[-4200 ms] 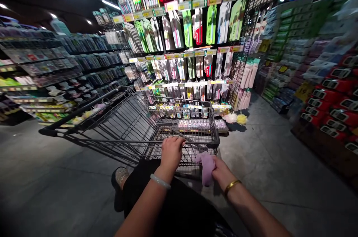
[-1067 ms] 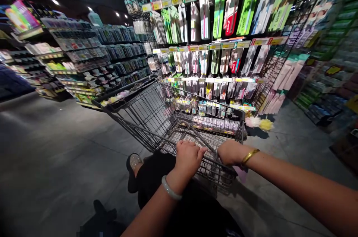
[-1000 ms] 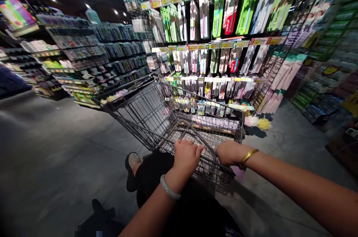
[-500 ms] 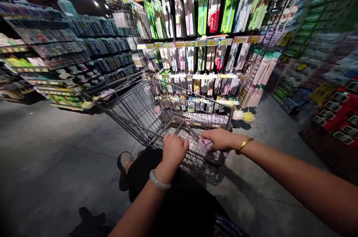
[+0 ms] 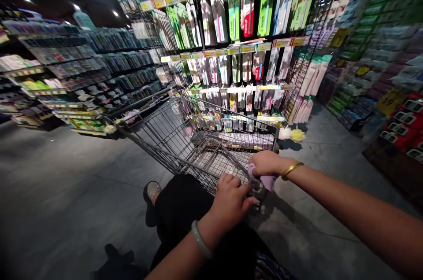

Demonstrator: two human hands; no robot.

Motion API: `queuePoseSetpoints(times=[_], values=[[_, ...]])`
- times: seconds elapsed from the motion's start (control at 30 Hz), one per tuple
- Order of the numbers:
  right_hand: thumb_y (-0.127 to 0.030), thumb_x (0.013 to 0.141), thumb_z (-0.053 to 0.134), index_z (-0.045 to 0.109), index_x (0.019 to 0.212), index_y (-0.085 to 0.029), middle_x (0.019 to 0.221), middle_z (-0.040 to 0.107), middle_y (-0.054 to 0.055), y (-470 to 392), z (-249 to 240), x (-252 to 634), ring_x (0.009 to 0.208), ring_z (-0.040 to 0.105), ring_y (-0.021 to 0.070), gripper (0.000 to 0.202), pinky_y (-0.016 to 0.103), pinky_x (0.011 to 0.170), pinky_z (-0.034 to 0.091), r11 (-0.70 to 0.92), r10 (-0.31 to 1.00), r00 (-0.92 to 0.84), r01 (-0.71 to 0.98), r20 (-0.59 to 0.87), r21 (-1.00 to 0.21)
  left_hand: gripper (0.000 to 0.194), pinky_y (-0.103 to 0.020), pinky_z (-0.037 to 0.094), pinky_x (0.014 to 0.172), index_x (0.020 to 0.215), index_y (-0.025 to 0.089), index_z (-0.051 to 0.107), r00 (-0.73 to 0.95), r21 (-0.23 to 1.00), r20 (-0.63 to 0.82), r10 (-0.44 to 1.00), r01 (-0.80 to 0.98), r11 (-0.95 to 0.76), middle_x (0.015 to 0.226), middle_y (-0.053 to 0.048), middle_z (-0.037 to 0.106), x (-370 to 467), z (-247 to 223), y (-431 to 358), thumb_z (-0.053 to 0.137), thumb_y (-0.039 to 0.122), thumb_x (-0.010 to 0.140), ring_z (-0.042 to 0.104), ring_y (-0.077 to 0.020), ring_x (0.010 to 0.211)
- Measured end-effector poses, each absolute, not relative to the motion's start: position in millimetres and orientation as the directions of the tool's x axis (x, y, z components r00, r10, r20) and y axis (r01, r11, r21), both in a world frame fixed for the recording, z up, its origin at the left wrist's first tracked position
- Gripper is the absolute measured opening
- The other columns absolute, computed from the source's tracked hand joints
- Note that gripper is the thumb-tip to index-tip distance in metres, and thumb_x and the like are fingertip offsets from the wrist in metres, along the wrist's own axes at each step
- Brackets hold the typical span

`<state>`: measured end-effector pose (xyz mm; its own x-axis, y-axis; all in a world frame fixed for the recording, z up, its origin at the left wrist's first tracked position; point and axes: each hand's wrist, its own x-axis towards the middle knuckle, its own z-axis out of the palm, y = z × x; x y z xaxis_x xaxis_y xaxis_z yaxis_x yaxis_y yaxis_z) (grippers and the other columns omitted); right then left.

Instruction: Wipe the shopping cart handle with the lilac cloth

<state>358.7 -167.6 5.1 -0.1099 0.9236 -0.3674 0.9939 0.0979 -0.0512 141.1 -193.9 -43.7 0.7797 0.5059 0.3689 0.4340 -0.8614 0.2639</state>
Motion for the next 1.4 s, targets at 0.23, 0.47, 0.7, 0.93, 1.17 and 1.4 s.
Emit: queuePoseSetpoints(times=[0.23, 0.47, 0.7, 0.93, 1.17, 1.4], values=[[-0.032, 0.068, 0.058, 0.071, 0.084, -0.021, 0.079, 0.071, 0.006, -194, -8, 356, 0.072, 0.063, 0.0221, 0.023, 0.027, 0.058, 0.029, 0.127, 0.91, -0.157, 0.986, -0.385, -0.104, 0.054, -0.042, 0.035, 0.085, 0.076, 0.022, 0.067, 0.772, 0.245, 0.415, 0.482, 0.415, -0.876, 0.076, -0.004, 0.06, 132, -58, -208, 0.053, 0.074, 0.085, 0.05, -0.02, 0.08], [-0.034, 0.073, 0.058, 0.071, 0.086, -0.022, 0.084, 0.073, 0.009, -228, -18, 346, 0.082, 0.067, 0.0272, 0.022, 0.028, 0.061, 0.03, 0.034, 0.935, -0.061, 0.996, -0.349, -0.084, 0.063, -0.041, 0.035, 0.08, 0.072, 0.022, 0.064, 0.792, 0.26, 0.417, 0.446, 0.366, -0.894, 0.075, -0.004, 0.06, 120, -53, -226, 0.056, 0.084, 0.074, 0.051, -0.0202, 0.08], [-0.037, 0.08, 0.056, 0.073, 0.093, -0.021, 0.094, 0.074, 0.015, -221, -3, 362, 0.088, 0.069, 0.0333, 0.027, 0.035, 0.067, 0.041, -0.085, 0.936, 0.102, 0.994, -0.336, 0.066, 0.066, -0.04, 0.034, 0.085, 0.076, 0.021, 0.067, 0.827, 0.274, 0.383, 0.411, 0.324, -0.906, 0.076, -0.003, 0.062, 123, -56, -226, 0.06, 0.087, 0.068, 0.052, -0.0201, 0.086], [-0.034, 0.08, 0.053, 0.075, 0.092, -0.019, 0.095, 0.075, 0.016, -224, -8, 364, 0.092, 0.07, 0.0338, 0.029, 0.036, 0.07, 0.042, -0.075, 0.943, 0.091, 0.995, -0.319, 0.06, 0.071, -0.041, 0.033, 0.087, 0.076, 0.021, 0.067, 0.8, 0.288, 0.429, 0.42, 0.32, -0.903, 0.07, -0.001, 0.06, 121, -68, -232, 0.063, 0.09, 0.06, 0.052, -0.0201, 0.084], [-0.031, 0.075, 0.054, 0.073, 0.089, -0.021, 0.093, 0.075, 0.014, -245, -11, 367, 0.09, 0.068, 0.0323, 0.025, 0.032, 0.066, 0.036, -0.103, 0.95, 0.106, 0.994, -0.294, 0.024, 0.067, -0.045, 0.033, 0.089, 0.076, 0.023, 0.068, 0.815, 0.316, 0.387, 0.431, 0.322, -0.893, 0.069, -0.001, 0.061, 123, -59, -245, 0.062, 0.088, 0.063, 0.052, -0.0212, 0.082], [-0.025, 0.068, 0.059, 0.069, 0.079, -0.023, 0.073, 0.07, -0.001, -265, -5, 323, 0.066, 0.06, 0.016, 0.016, 0.024, 0.055, 0.029, 0.144, 0.843, -0.307, 0.92, -0.442, -0.365, 0.06, -0.043, 0.032, 0.092, 0.093, 0.026, 0.071, 0.826, 0.394, 0.396, 0.402, 0.242, -0.886, 0.086, -0.001, 0.067, 117, -50, -251, 0.068, 0.08, 0.066, 0.053, -0.0215, 0.09]])
